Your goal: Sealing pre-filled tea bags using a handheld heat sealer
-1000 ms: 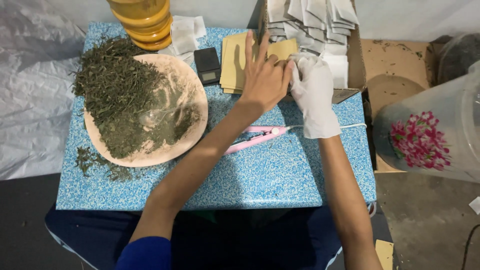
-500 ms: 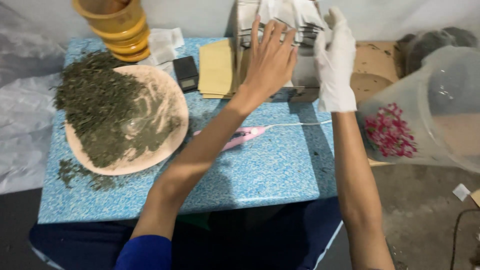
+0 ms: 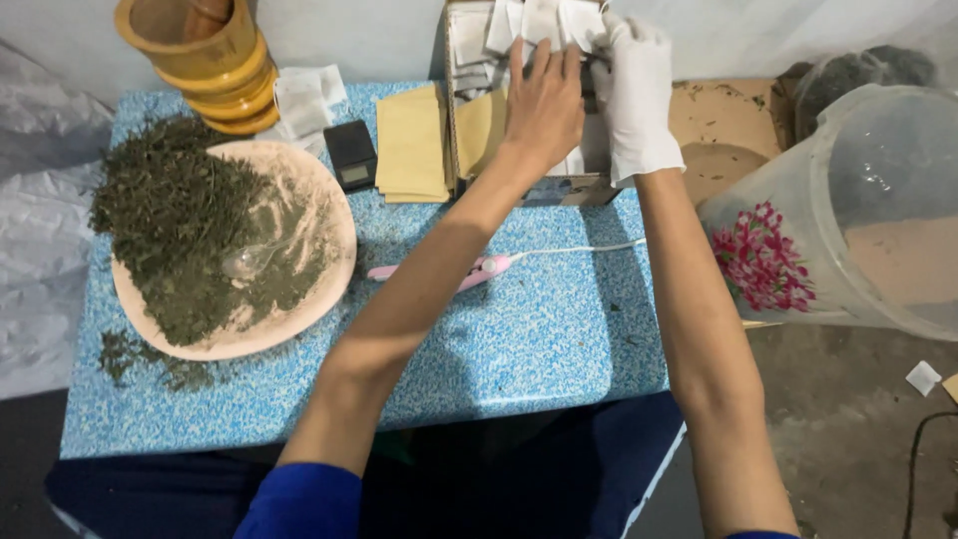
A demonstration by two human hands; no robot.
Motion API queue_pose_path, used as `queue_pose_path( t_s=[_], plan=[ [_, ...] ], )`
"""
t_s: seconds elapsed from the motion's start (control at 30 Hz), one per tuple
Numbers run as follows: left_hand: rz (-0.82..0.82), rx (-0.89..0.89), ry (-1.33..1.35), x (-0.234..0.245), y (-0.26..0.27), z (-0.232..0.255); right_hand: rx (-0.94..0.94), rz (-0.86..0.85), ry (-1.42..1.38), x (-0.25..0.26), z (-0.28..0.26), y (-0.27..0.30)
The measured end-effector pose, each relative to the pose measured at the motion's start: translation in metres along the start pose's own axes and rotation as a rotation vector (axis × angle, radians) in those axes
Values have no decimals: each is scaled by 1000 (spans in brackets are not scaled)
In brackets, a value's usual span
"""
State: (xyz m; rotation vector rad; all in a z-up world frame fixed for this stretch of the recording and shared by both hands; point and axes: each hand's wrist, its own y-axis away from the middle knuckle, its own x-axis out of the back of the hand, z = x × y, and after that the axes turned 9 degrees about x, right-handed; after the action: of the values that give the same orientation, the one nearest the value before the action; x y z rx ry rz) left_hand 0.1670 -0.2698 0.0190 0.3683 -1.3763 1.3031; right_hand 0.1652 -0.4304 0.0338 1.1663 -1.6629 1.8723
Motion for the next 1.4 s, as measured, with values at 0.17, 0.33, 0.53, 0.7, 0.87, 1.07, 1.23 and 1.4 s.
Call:
queue_pose_path(
  t_s=[0.17, 0.33, 0.53, 0.7, 0.87, 1.07, 1.23, 1.4],
  plan=[
    [-35, 1, -16, -7, -2, 0, 94, 87, -89, 12, -11, -4],
    [31, -30, -52, -2, 1, 2, 86, 140, -124, -2, 1, -3],
    [-93, -13, -95, 9, -2, 11, -157, 354, -511, -1, -1, -3],
    [-7, 68, -65, 19, -3, 2, -406, 392, -863, 47, -42, -15],
    [113, 106, 175, 39, -2, -12, -523, 500, -1021, 93, -78, -20],
    [-3, 48, 827, 157, 51, -43, -610, 339, -1345, 146, -159, 2],
    [79, -76, 1009, 231, 118, -89, -373, 318, -1211, 115, -220, 36],
    [77, -12, 934, 236, 187, -146, -187, 202, -1291, 87, -275, 78]
  ],
)
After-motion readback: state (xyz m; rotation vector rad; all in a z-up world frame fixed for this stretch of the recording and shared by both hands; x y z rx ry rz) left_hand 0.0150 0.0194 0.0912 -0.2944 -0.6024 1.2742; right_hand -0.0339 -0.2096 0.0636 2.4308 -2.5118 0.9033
